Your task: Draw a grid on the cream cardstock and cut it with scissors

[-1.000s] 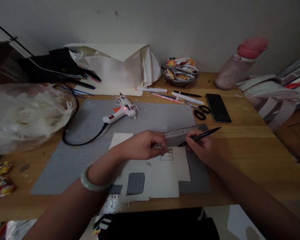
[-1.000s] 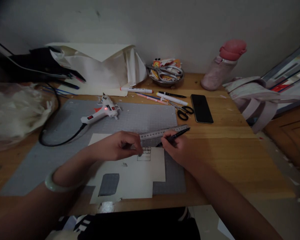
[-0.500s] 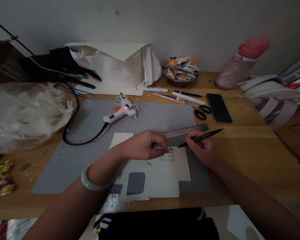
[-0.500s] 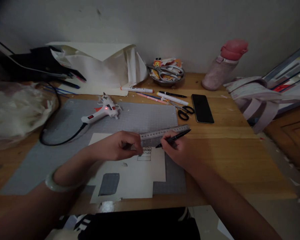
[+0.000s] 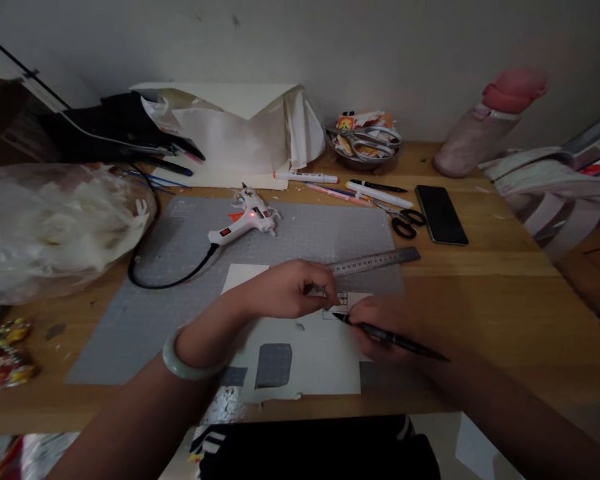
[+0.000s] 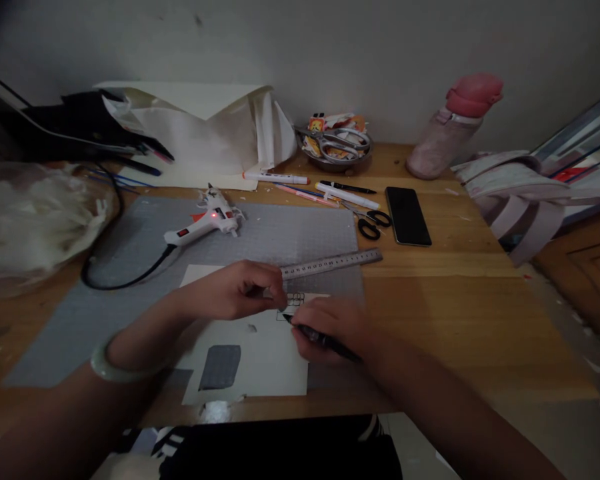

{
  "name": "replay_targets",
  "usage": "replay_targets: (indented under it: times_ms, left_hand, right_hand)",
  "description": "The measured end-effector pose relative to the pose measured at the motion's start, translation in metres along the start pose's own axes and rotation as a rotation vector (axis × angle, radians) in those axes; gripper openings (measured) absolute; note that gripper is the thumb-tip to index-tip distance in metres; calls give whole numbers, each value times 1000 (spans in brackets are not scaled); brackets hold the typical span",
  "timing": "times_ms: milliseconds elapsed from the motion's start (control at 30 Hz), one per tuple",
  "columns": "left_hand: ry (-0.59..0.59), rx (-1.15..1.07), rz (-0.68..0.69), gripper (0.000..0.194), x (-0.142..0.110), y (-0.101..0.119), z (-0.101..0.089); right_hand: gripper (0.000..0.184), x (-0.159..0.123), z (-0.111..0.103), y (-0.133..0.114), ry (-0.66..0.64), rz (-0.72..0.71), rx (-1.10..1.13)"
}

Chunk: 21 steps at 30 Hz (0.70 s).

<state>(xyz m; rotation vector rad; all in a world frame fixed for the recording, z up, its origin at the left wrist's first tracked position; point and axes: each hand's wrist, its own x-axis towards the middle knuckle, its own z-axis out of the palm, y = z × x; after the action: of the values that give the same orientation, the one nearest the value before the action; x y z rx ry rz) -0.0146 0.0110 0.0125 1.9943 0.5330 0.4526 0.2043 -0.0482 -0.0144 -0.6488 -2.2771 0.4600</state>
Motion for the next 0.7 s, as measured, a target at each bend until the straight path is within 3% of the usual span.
replay_targets:
  times_ms: [333,700]
  left_hand:
    - [5,-5,16,15,0,-3,0]
    - [9,7,-7,14,0,-2,1]
  right_hand:
    - [10,5,7,0,-88,-67,-186]
    - [11,4,9,1,-69,-35,-166]
